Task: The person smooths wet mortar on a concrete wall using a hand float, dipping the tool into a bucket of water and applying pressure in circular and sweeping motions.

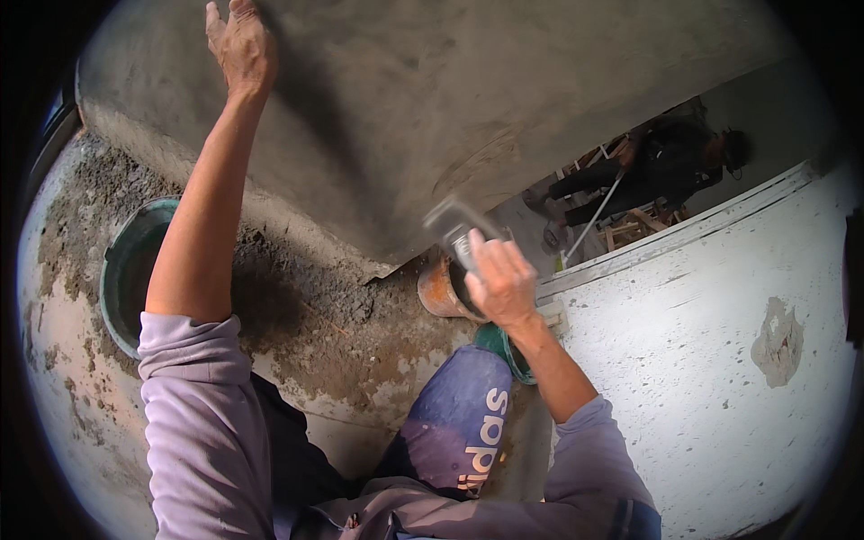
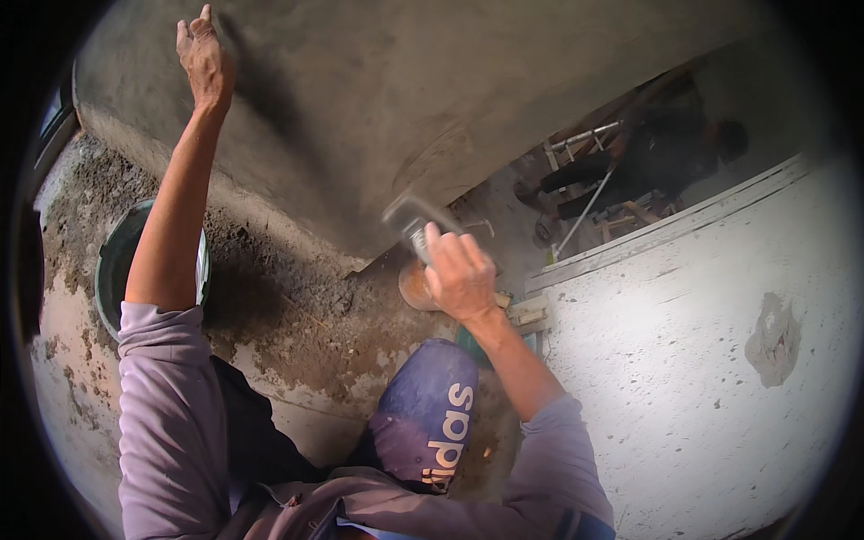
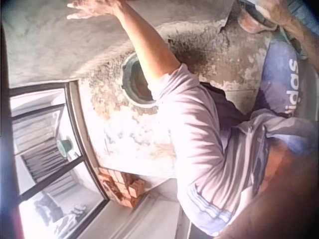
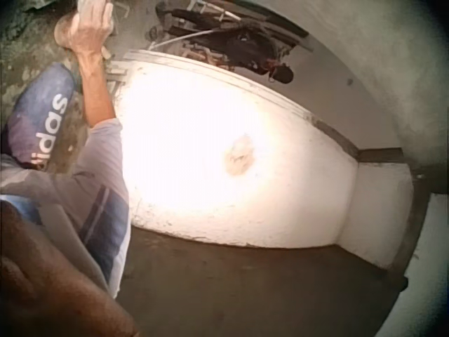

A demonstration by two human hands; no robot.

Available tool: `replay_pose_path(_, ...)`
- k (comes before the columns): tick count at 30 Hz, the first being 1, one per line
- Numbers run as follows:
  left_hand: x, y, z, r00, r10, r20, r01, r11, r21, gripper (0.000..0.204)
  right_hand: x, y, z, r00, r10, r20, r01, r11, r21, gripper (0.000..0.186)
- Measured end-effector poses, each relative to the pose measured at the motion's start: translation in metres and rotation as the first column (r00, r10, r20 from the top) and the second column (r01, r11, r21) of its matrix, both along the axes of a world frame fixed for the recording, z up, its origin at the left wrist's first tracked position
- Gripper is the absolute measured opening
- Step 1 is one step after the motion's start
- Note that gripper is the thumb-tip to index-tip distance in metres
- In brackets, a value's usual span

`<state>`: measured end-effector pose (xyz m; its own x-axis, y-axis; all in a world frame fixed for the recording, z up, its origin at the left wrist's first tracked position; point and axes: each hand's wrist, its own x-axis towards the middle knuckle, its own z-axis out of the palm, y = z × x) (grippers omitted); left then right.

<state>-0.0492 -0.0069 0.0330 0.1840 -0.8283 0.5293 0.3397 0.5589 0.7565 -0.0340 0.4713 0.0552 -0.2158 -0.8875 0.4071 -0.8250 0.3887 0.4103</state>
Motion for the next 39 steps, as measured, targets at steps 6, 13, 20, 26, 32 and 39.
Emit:
replay_pose_path(6,-0.006,-0.007,0.001,0.997,0.055,0.049,-0.056,0.998,0.018,0.06,-0.022,-0.039,0.079,0.961,-0.053,-0.273,-0.013,0.972,-0.236,0.062)
replay_pose_path(13,-0.007,-0.013,-0.004,0.995,0.097,0.03,-0.096,0.995,-0.023,0.061,0.001,-0.04,-0.069,0.979,0.062,0.193,-0.086,0.989,0.121,0.059)
replay_pose_path(20,0.013,-0.044,-0.021,0.988,0.151,-0.02,-0.15,0.987,0.05,0.063,-0.015,-0.062,0.046,0.962,-0.056,-0.267,-0.011,0.97,-0.243,0.063)
replay_pose_path(26,0.015,-0.06,-0.031,0.985,0.17,-0.015,-0.167,0.981,0.1,0.065,-0.005,-0.063,-0.077,0.982,-0.014,0.189,-0.021,0.983,0.181,0.078)
replay_pose_path(32,0.031,-0.067,-0.035,0.986,0.147,-0.084,-0.133,0.979,0.157,0.066,-0.011,-0.047,0.038,0.975,-0.095,-0.203,0.037,0.961,-0.274,0.063)
replay_pose_path(39,0.03,-0.053,-0.041,0.989,0.141,-0.036,-0.135,0.982,0.135,0.064,-0.015,-0.053,0.005,0.991,-0.034,-0.131,0.028,0.999,-0.041,0.067)
